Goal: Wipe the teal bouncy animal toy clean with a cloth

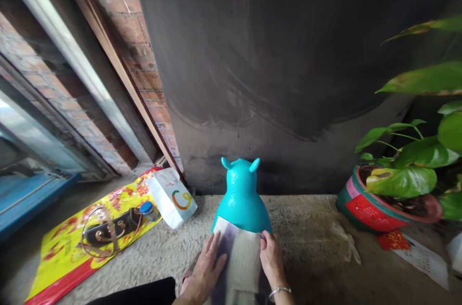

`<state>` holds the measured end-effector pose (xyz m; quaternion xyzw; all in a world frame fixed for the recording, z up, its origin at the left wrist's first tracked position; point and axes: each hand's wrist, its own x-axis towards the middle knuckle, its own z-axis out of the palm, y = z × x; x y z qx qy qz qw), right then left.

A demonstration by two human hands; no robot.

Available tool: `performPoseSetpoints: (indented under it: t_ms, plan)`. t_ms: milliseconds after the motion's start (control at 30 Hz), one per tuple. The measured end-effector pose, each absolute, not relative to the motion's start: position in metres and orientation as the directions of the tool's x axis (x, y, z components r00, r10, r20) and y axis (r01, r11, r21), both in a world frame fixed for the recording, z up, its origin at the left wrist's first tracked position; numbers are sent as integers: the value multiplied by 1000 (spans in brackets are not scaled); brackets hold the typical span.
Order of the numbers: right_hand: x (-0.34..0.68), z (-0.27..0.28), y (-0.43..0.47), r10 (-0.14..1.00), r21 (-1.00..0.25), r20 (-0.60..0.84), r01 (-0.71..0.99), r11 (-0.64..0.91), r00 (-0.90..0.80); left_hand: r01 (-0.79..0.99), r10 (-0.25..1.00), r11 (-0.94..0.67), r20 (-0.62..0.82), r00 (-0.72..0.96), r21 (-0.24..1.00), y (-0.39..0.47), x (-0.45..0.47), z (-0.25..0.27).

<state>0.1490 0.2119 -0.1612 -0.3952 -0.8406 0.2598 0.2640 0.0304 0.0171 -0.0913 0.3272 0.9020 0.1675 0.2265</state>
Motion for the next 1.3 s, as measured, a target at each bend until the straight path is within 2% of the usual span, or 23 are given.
performPoseSetpoints:
  t_ms: [167, 300, 400, 600, 767, 1133, 1233, 1300]
  plan:
    - [169, -115, 185, 689, -741, 262, 317, 592, -676, 687, 831, 529, -138, -539, 498, 45, 22, -83]
    - [181, -80, 172, 577, -786, 326, 125, 605, -749, 732, 918, 380, -130, -376, 565, 61, 19, -73]
    - [192, -65, 172, 547, -817, 358, 29, 576, -757, 757, 930, 357, -130, -345, 547, 60, 15, -72]
    - [207, -63, 181, 593, -819, 364, 57, 572, -718, 772, 894, 442, -151, -422, 457, 38, -7, -66]
    - [198, -51, 189, 571, -709, 410, 145, 690, -711, 763, 869, 490, -174, -463, 422, 32, -26, -45]
    - [156, 47, 248, 483, -583, 499, 134, 802, -720, 824, 884, 398, 71, -462, 403, 54, -68, 49]
    - [160, 51, 250, 463, -542, 494, 156, 826, -736, 839, 897, 379, 67, -437, 390, 47, -63, 59]
    - [169, 35, 239, 460, -524, 463, 185, 831, -757, 846, 914, 376, 0, -406, 378, 38, -53, 50]
